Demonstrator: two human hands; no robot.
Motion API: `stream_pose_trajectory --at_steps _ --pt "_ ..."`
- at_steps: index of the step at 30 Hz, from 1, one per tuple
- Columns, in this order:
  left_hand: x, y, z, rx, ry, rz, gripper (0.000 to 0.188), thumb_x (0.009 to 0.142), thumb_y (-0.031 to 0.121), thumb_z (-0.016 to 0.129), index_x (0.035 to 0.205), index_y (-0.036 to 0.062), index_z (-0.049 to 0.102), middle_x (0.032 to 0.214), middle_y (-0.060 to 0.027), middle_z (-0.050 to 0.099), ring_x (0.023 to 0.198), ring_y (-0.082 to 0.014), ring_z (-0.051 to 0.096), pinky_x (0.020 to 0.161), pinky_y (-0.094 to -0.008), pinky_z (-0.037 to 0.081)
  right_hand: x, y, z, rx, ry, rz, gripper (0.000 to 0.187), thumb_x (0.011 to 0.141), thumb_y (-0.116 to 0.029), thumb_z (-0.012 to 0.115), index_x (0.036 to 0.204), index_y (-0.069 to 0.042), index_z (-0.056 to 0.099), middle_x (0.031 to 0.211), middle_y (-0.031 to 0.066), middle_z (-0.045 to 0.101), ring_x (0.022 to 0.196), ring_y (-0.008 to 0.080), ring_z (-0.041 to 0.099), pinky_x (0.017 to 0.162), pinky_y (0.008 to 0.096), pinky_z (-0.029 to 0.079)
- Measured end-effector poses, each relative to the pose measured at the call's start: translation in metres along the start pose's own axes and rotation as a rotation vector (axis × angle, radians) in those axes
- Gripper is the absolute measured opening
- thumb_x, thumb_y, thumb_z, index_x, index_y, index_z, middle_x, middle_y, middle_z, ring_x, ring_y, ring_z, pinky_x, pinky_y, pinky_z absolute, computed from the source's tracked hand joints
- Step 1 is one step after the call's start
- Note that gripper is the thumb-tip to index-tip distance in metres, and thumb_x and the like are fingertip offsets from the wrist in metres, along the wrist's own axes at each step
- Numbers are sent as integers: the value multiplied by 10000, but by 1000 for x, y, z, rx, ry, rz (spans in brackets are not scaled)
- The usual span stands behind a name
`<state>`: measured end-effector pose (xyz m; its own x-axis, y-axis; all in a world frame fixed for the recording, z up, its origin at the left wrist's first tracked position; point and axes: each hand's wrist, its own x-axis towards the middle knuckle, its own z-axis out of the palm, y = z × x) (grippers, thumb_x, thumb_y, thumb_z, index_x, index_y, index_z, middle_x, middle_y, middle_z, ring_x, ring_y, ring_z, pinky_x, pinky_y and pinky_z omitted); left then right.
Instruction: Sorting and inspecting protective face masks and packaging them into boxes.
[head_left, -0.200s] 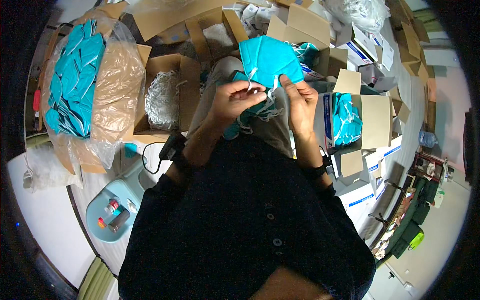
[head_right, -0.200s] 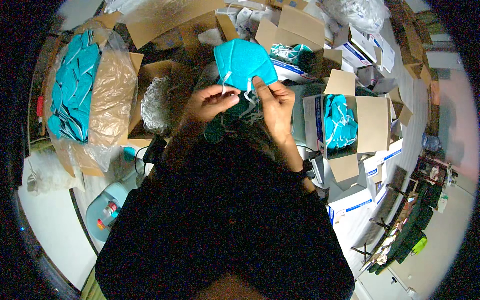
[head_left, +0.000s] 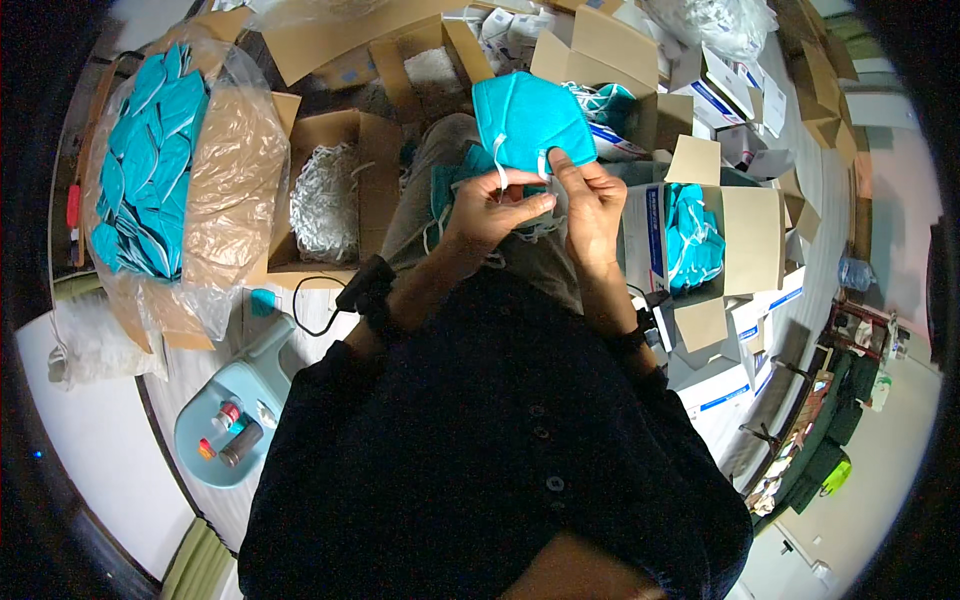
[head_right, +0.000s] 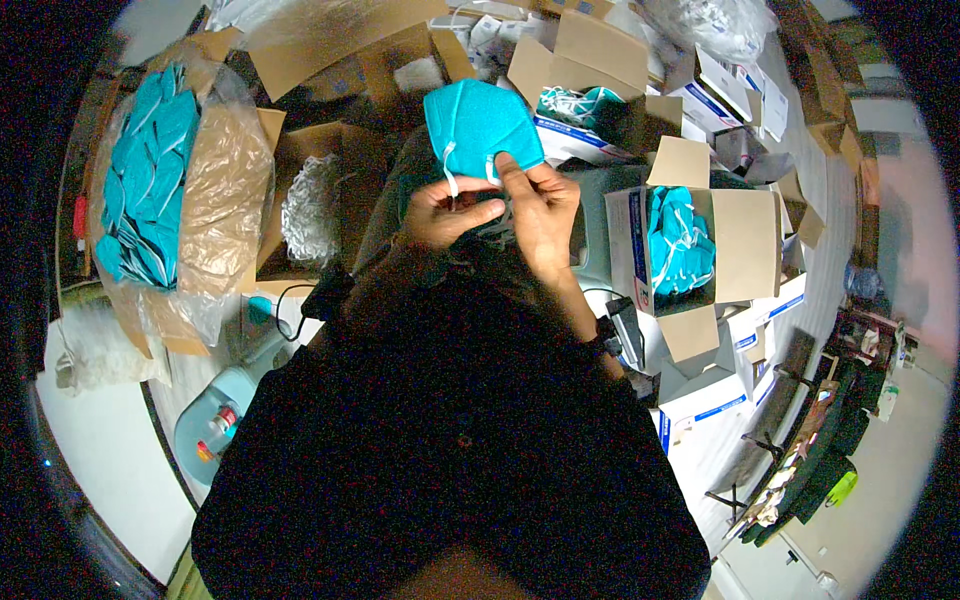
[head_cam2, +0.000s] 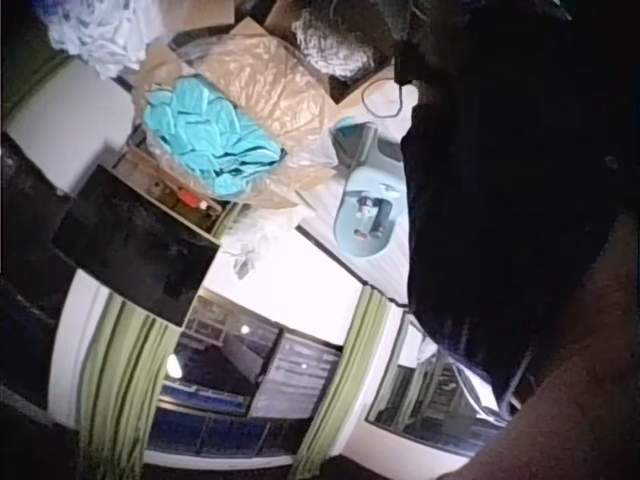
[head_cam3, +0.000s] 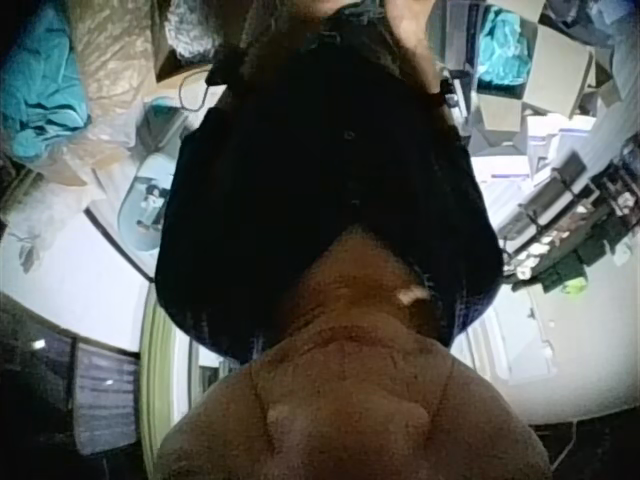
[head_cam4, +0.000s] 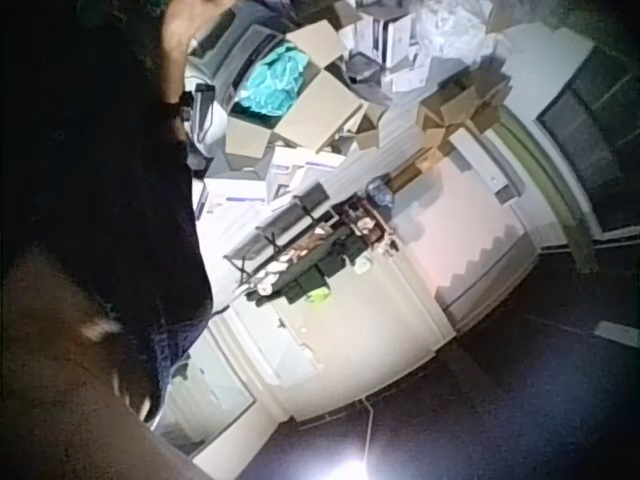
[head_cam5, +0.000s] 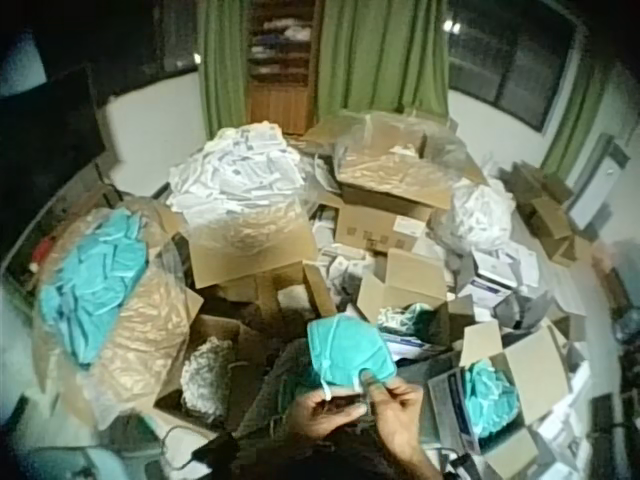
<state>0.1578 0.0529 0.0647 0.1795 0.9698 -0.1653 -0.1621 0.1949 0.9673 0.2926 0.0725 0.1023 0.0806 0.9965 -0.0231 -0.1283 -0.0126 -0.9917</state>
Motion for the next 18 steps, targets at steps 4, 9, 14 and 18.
stream_pose_trajectory --at_steps 4,9,14,18 --pt "2 -10 9 -50 54 38 218 792 97 732 976 15 647 816 12 613 755 -65 546 687 -229 456 -1 1 2 18 32 15 120 867 -83 642 913 4 710 791 -38 652 675 16 490 614 182 397" --pt "7 -8 13 -207 232 123 212 799 69 713 985 27 619 844 2 629 792 -80 566 727 -227 458 -3 11 1 35 29 28 113 868 -83 641 892 1 713 760 -38 648 661 16 487 601 185 396" --pt "-2 12 12 -112 147 -142 98 847 115 662 888 29 637 836 -13 638 796 -80 560 766 -243 439 -4 11 -1 -18 62 86 102 862 -76 646 859 4 710 725 -49 625 645 12 467 584 181 384" --pt "-7 22 -5 67 -123 -132 229 915 217 567 796 32 630 815 -19 642 784 -83 547 762 -253 422 7 15 -6 46 178 70 90 843 -80 668 834 -3 714 703 -53 612 617 18 447 569 188 364"
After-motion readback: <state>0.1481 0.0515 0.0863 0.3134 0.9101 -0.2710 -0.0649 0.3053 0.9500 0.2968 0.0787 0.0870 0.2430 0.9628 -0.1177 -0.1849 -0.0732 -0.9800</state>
